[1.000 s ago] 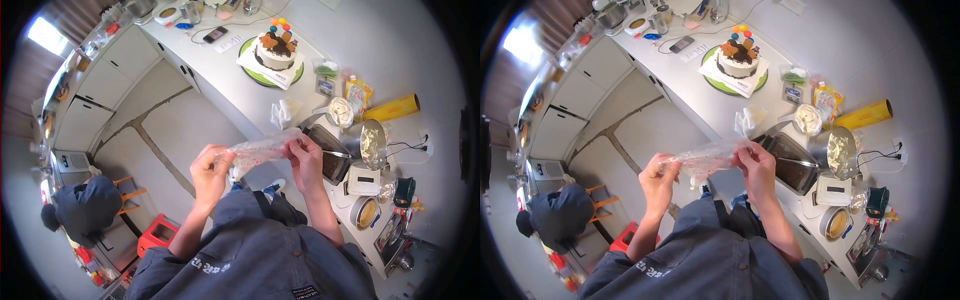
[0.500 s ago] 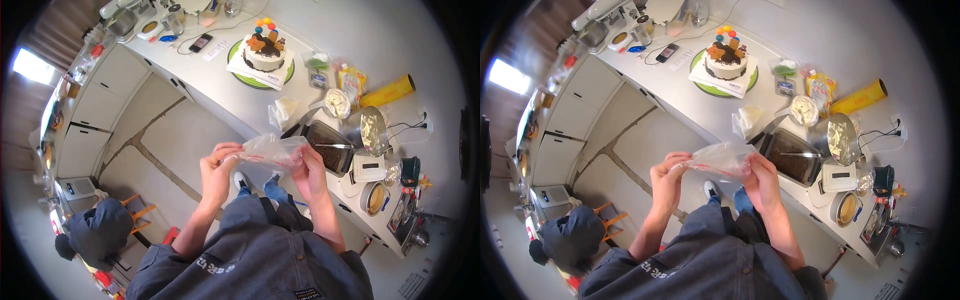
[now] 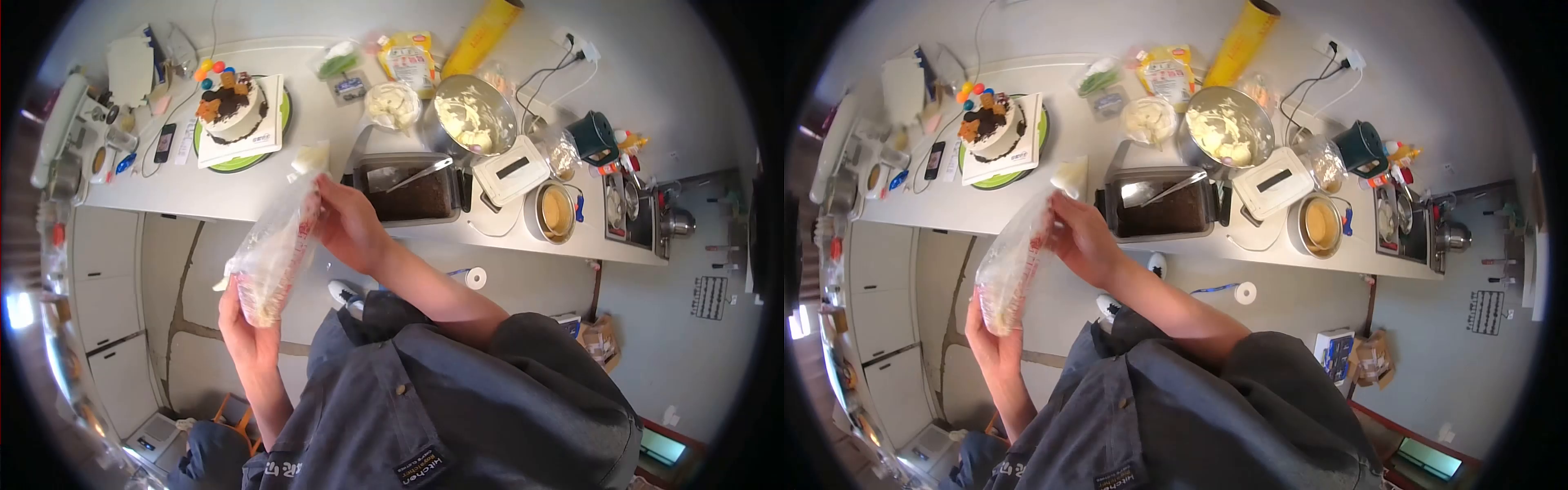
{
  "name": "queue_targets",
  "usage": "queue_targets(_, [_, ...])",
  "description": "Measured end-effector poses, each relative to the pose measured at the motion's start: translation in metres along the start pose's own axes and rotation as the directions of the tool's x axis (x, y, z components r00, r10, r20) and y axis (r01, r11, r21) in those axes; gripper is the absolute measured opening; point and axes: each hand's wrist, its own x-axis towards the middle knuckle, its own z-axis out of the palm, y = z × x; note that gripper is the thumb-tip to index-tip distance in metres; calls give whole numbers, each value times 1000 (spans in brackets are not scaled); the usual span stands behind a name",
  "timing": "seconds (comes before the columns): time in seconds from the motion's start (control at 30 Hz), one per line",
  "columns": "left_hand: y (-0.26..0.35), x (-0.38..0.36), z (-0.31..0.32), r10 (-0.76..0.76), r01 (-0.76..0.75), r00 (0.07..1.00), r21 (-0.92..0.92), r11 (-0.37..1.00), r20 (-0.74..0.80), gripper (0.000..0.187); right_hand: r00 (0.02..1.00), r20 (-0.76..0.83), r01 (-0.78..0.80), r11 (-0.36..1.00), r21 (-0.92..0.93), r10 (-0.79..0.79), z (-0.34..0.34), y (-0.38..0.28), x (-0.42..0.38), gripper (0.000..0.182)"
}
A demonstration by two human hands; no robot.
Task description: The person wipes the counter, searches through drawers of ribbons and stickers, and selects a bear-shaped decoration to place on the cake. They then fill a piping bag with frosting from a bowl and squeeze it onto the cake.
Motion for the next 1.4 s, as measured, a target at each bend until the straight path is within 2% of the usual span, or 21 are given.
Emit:
queue_targets(0.03, [-5,0,1,-13,9,999,79,997,50,29,1000,0,16,1000,21,-16,-3,-5,8,21])
queue_targets(0.07, [-13,8,-14,-8,-60,969,265,962,248,34,999,0,32,999,42,-32,-6,-10,17,21])
queue_targets(0.1, [-19,12,-11,-45,-39,963,304,952,264,36,999,-2,49,997,62,-49,-6,-16,24,21])
queue_targets(0.17, [-30,20,2,-121,2,949,380,925,290,39,994,1,105,968,-230,-107,-5,-32,28,22])
queue_targets(0.23, [-33,28,33,-88,21,971,287,958,222,43,987,44,152,830,-536,-152,-9,-58,22,22])
queue_targets(0.3, [-37,29,70,-40,11,984,164,986,171,44,991,52,124,716,-687,-122,-28,-87,14,23])
queue_targets(0.33, [-37,33,71,-84,58,974,123,991,210,43,994,15,89,738,-669,-106,-33,-97,11,23])
queue_targets(0.43, [-48,52,53,-252,100,938,511,854,237,42,985,-157,-5,894,-448,-73,-41,-123,2,26])
queue_targets(0.47, [-54,58,53,-336,158,914,564,810,226,39,983,-167,-16,858,-513,-82,-44,-132,-2,26])
queue_targets(0.53, [-68,54,79,-222,151,964,388,909,146,39,978,-184,-39,776,-629,-99,-52,-153,-9,26])
queue_targets(0.6, [-75,50,104,-71,36,991,295,955,109,44,926,6,142,335,-932,-377,-72,-184,-18,24])
queue_targets(0.63, [-73,49,114,-14,-14,996,300,954,92,44,875,148,195,56,-979,-461,-82,-202,-24,24])
queue_targets(0.67, [-70,48,124,45,-66,996,304,950,77,45,796,324,171,-322,-931,-512,-87,-223,-33,23])
queue_targets(0.7, [-70,48,129,104,-118,993,307,944,60,46,716,504,91,-652,-753,-483,-92,-245,-43,23])
queue_targets(0.8, [-64,54,121,146,-145,989,336,931,22,49,920,254,6,-636,-771,-299,-139,-283,-62,16])
queue_targets(0.9, [-67,56,119,165,-139,985,358,923,-42,49,962,177,17,-600,-800,-209,-149,-303,-54,11])
queue_targets(1.03, [-73,58,119,188,-130,973,354,926,-135,50,950,156,-164,-860,-484,-269,-149,-348,-29,8])
queue_targets(1.07, [-75,58,119,197,-131,967,351,927,-159,50,969,175,-105,-931,-349,-175,-168,-363,-21,8])
queue_targets(1.17, [-77,61,115,188,-106,963,366,925,-195,51,996,-88,-42,-974,-220,-23,-187,-385,2,9])
queue_targets(1.27, [-79,64,116,188,-91,952,365,927,-240,51,984,-179,-62,-971,-231,-20,-155,-414,2,14])
queue_targets(1.4, [-86,68,114,162,-65,947,326,943,-279,51,987,125,-61,-947,-316,-105,-157,-449,-11,21])
